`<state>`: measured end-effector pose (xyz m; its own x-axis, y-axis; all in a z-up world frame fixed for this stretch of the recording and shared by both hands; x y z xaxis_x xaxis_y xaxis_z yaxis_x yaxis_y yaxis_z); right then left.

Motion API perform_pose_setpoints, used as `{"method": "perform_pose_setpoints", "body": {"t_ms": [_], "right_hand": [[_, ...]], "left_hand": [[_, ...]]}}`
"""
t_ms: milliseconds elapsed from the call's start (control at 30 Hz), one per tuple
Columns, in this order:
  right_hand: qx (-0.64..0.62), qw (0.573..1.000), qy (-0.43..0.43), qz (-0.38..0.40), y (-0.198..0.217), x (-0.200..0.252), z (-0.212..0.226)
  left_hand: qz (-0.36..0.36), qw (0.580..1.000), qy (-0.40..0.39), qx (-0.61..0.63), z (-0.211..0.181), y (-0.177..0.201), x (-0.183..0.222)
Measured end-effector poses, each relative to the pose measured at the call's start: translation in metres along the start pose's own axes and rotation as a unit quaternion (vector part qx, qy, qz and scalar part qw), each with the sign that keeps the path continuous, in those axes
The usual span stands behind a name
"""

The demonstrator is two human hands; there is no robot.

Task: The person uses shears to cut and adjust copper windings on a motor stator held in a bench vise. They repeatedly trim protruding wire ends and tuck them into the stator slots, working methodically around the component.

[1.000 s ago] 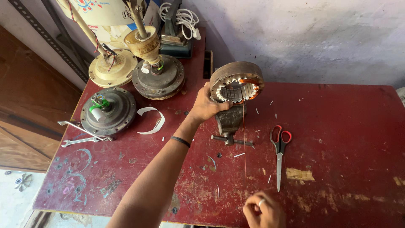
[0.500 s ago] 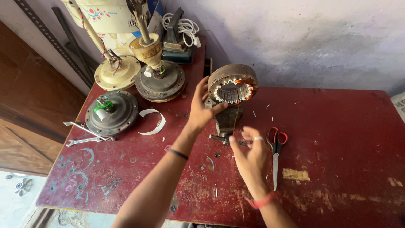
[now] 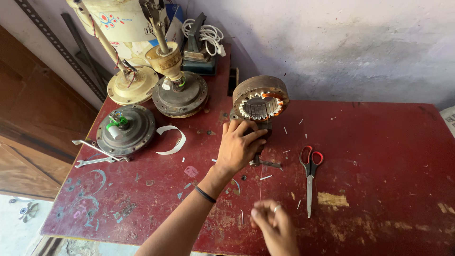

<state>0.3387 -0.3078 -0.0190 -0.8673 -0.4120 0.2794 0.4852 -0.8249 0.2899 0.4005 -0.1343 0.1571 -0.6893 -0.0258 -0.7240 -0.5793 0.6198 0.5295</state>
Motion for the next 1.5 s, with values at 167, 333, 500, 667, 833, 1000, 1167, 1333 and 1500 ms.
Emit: {"method": "perform_pose_setpoints", "body": {"t_ms": [167,333,500,667,833,1000,1167,1333,1500], "right_hand": [[0.012,0.999,-0.035,0.013,-0.002,0.018,-0.005],[0.061,0.997,0.002,-0.038,0.021,0.020,0.040],[0.131,0.981,0.073,-0.120,0.061,0.004,0.105],[0.136,0.932,0.251,-0.225,0.094,-0.012,0.176],[0.121,0.898,0.332,-0.262,0.102,-0.039,0.206],[0.158,0.849,0.405,-0.300,0.094,-0.047,0.219],[0.162,0.845,0.381,-0.338,0.091,-0.064,0.219],[0.164,0.829,0.384,-0.371,0.087,-0.073,0.220],[0.147,0.821,0.382,-0.398,0.084,-0.084,0.216]], "left_hand": [[0.000,1.000,0.002,0.007,-0.001,-0.001,-0.003],[-0.010,1.000,0.011,0.007,0.001,-0.002,-0.003],[-0.038,0.999,0.035,0.013,0.008,0.001,0.000],[-0.075,0.992,0.095,0.018,0.018,0.003,0.002],[-0.109,0.983,0.144,0.025,0.027,0.006,0.005],[-0.150,0.964,0.221,0.016,0.047,0.008,0.015],[-0.196,0.938,0.276,0.077,0.070,0.004,0.023],[-0.169,0.924,0.297,0.170,0.097,-0.004,0.015],[-0.105,0.937,0.254,0.217,0.112,-0.011,-0.005]]}}
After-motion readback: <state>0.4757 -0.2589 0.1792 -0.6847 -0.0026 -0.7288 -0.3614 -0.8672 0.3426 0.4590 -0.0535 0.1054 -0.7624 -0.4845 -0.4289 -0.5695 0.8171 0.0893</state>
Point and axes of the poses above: each hand's wrist, its own x-axis away from the middle knuckle, its own y-axis out of the back of the hand, z = x × y, the point moved 10 cm from there along -x, towards the middle knuckle, and after that the axes turned 11 degrees about x, right-handed, at the moved point
